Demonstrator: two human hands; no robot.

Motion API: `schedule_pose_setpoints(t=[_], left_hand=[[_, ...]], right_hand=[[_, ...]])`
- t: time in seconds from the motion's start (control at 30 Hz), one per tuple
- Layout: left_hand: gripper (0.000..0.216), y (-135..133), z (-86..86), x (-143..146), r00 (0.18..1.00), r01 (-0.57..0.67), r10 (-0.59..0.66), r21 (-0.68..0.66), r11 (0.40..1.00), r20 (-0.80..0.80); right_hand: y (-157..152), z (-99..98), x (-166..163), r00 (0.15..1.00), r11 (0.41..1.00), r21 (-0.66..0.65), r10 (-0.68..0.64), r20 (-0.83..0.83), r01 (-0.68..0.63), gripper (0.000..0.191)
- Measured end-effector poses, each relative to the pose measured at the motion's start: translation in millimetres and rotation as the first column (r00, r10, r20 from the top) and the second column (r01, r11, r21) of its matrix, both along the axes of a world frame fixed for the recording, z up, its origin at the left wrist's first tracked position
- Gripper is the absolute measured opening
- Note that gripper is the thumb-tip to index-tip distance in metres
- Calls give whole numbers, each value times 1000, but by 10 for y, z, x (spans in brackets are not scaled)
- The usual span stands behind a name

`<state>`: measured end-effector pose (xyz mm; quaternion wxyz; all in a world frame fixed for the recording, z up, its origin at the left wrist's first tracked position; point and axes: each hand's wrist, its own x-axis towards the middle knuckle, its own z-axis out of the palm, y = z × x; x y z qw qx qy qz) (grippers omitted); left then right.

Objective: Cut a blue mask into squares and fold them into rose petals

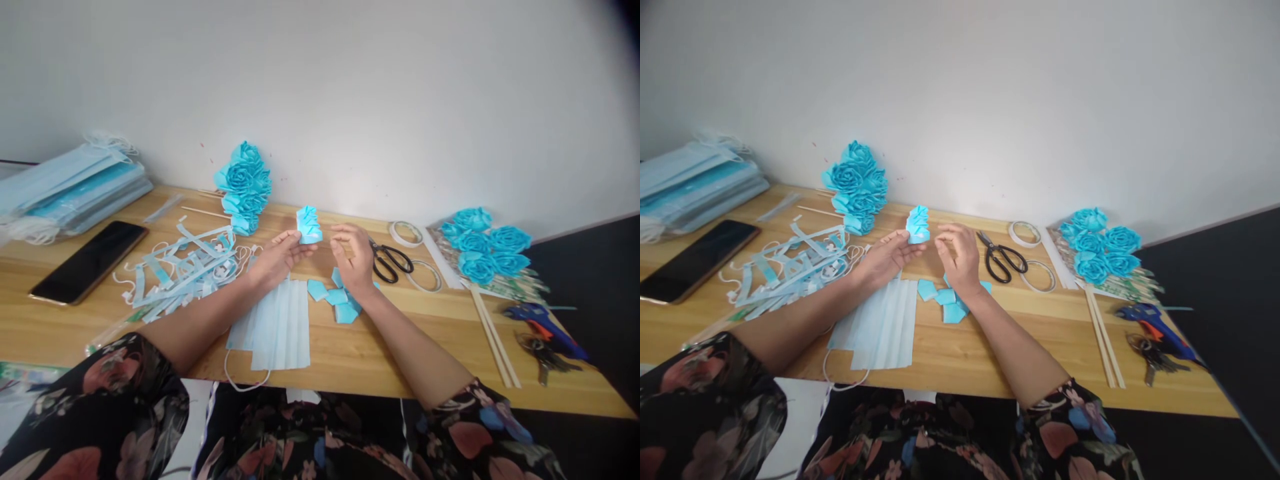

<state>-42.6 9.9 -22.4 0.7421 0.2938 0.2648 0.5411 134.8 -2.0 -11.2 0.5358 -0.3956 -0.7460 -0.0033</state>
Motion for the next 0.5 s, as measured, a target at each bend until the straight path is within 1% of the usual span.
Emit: schedule_pose_setpoints(t=[0.1, 0.2, 0.37, 0.5], left_hand=[[17, -7, -5, 6, 1000, 7, -7, 16, 1000, 1], [19, -15, -5, 17, 1000, 9, -9, 8, 1000, -7], [20, -16, -5, 26, 1000, 19, -19, 11, 1000, -4], [21, -14, -14, 28, 1000, 16, -16, 15, 1000, -7]], right_hand=[[12, 1, -5, 993, 998, 61, -12, 114, 5, 4], [28, -22, -11, 986, 998, 57, -10, 166, 0, 11], [50, -44, -3, 983, 998, 51, -45, 180, 36, 14], [28, -20, -14, 992, 994, 99, -50, 119, 38, 20]])
